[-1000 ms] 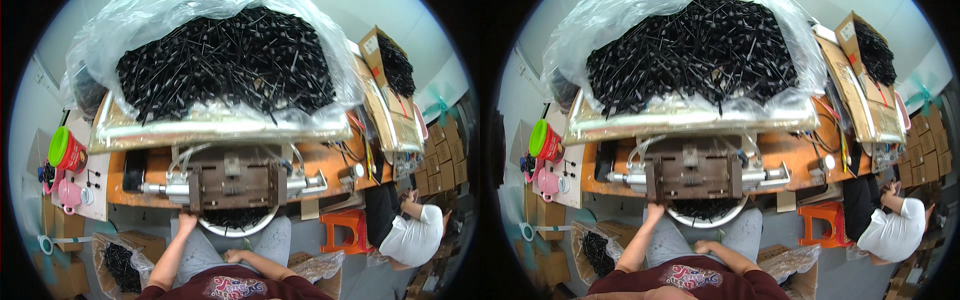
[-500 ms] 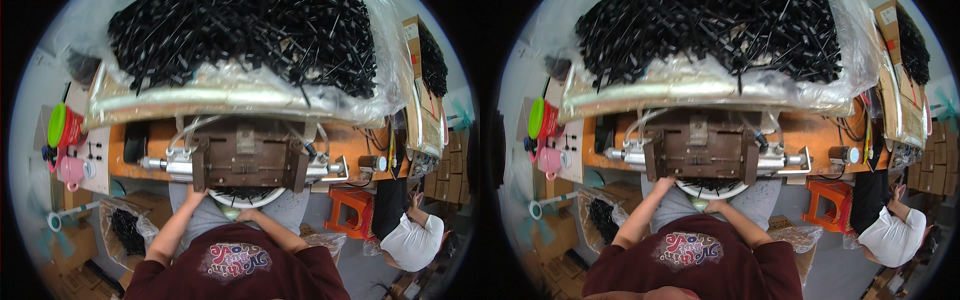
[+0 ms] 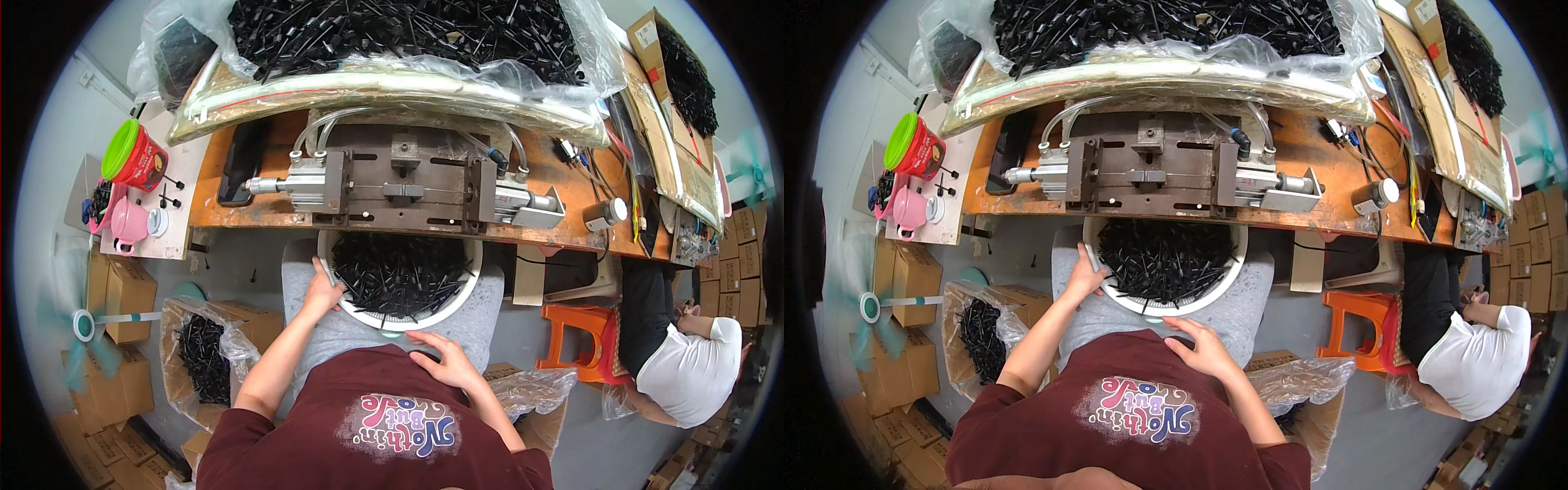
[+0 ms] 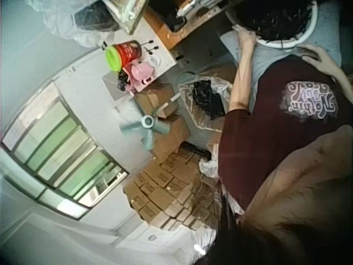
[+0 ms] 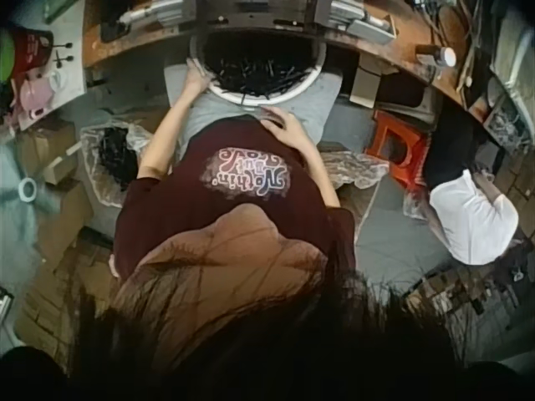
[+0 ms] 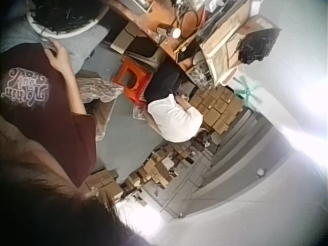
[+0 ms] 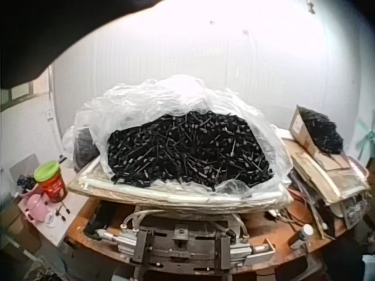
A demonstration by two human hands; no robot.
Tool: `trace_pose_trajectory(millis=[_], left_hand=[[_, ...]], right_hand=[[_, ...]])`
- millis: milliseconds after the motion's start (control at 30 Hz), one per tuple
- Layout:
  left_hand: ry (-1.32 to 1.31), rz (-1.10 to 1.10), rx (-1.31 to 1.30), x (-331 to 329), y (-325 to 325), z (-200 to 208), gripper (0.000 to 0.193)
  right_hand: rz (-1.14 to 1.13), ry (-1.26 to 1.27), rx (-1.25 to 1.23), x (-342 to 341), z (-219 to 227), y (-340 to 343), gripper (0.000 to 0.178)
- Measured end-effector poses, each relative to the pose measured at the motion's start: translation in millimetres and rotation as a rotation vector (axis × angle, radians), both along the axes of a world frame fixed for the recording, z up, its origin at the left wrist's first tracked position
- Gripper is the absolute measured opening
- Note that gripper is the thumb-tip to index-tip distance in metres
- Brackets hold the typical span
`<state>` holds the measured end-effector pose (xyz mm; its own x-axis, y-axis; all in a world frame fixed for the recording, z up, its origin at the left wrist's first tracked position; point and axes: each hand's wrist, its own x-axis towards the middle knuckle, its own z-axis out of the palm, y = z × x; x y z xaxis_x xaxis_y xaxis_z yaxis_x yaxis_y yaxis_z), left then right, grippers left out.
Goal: Assembling small black plastic components using a pneumatic clamping tool.
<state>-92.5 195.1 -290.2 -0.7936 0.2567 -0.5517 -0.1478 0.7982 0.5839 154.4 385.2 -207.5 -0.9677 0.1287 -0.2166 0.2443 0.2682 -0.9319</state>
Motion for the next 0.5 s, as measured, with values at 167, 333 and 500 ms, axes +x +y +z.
trace_pose_trajectory(millis=[167,333,500], left_hand=[[0.344,-0.27,-0.328,-2.8,-7.0,9.7,0.071],[0.376,-0.476,-0.29,0.3,-20.5,48.2,0.066],[0.386,-0.816,0.139,10.0,1.4,165.8,0.061]], right_hand=[[0.038,0.111,0.061,-16.8,30.8,-12.9,0.035],[0.007,0.554,0.258,-57.2,113.7,4.2,0.019],[-0.227,1.117,0.827,-164.3,181.8,63.8,0.024]])
